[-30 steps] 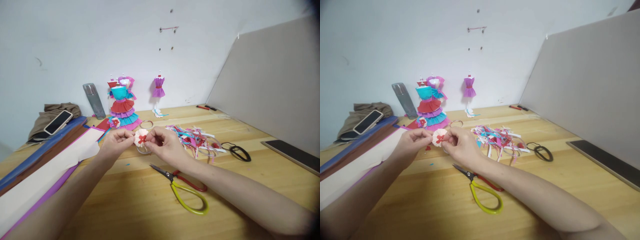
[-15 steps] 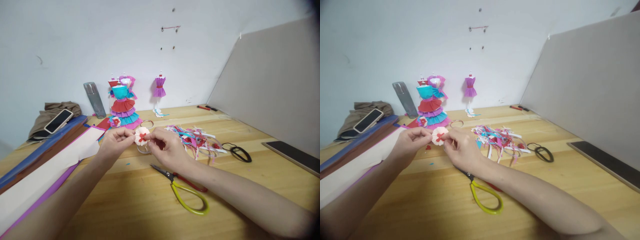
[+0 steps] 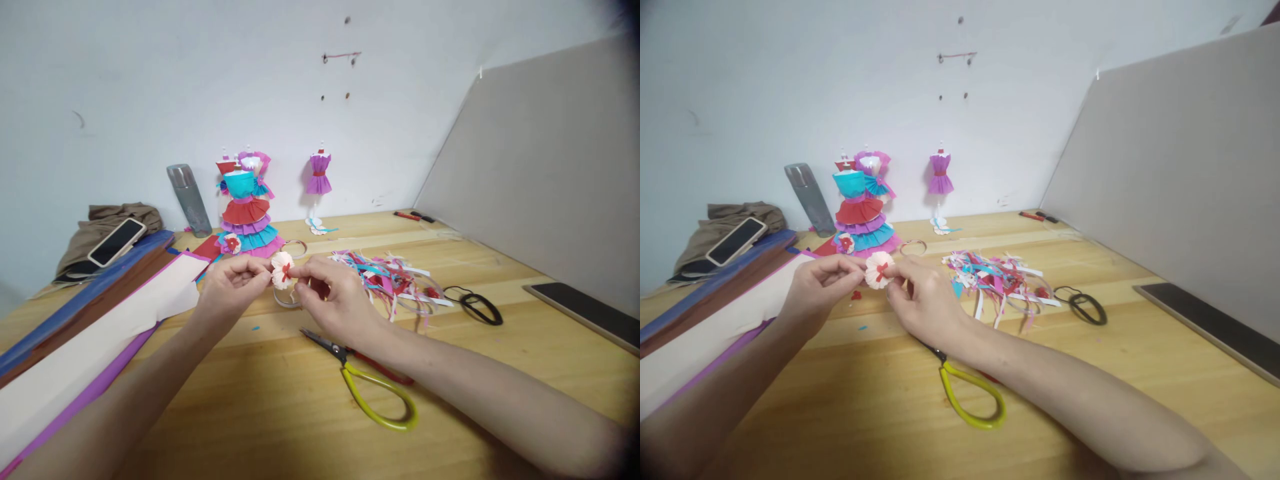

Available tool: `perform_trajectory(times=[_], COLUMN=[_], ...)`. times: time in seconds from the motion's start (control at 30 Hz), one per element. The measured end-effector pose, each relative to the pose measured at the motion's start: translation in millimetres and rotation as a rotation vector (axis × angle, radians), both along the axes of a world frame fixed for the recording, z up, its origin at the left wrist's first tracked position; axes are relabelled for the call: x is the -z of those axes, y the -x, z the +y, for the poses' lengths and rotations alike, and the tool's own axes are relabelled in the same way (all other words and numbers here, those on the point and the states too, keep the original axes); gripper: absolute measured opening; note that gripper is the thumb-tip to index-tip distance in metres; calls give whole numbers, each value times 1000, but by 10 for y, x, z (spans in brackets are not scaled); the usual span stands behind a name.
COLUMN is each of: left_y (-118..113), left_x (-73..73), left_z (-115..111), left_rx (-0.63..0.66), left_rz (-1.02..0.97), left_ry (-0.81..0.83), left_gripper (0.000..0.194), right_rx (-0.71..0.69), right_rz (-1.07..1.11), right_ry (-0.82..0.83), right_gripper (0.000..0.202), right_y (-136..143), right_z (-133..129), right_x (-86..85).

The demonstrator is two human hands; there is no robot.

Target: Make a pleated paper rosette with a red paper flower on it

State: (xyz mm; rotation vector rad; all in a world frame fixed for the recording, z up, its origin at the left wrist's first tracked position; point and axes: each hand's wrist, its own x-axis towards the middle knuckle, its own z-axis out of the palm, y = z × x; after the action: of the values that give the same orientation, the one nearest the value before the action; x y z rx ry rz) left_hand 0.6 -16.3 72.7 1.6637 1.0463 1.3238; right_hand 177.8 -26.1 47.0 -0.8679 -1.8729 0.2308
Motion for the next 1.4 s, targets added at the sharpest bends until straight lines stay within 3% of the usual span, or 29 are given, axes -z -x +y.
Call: perform_trajectory(times=[0.2, 0.43, 0.57, 0.87, 1.4], left_y=[13, -29, -44, -85, -92], left_x=[111, 223, 264, 188, 103], left_z=[25, 45, 49, 2, -39], left_rx=[11, 77, 61, -3, -7], left_rz=[-93, -153, -150, -133, -108], left_ry=[-49, -38, -40, -28, 27], left_gripper=[15, 47, 47, 46, 42], right_rx=[-16, -58, -78, -122, -120], right_rz=[55, 84, 68, 34, 25], right_ry=[69, 128, 91, 114, 84], right_gripper=[23, 24, 24, 23, 23], right_y=[25, 67, 80, 97, 90], right_z=[-1, -44, -63, -111, -129], right_x=[11, 41, 48, 45, 39])
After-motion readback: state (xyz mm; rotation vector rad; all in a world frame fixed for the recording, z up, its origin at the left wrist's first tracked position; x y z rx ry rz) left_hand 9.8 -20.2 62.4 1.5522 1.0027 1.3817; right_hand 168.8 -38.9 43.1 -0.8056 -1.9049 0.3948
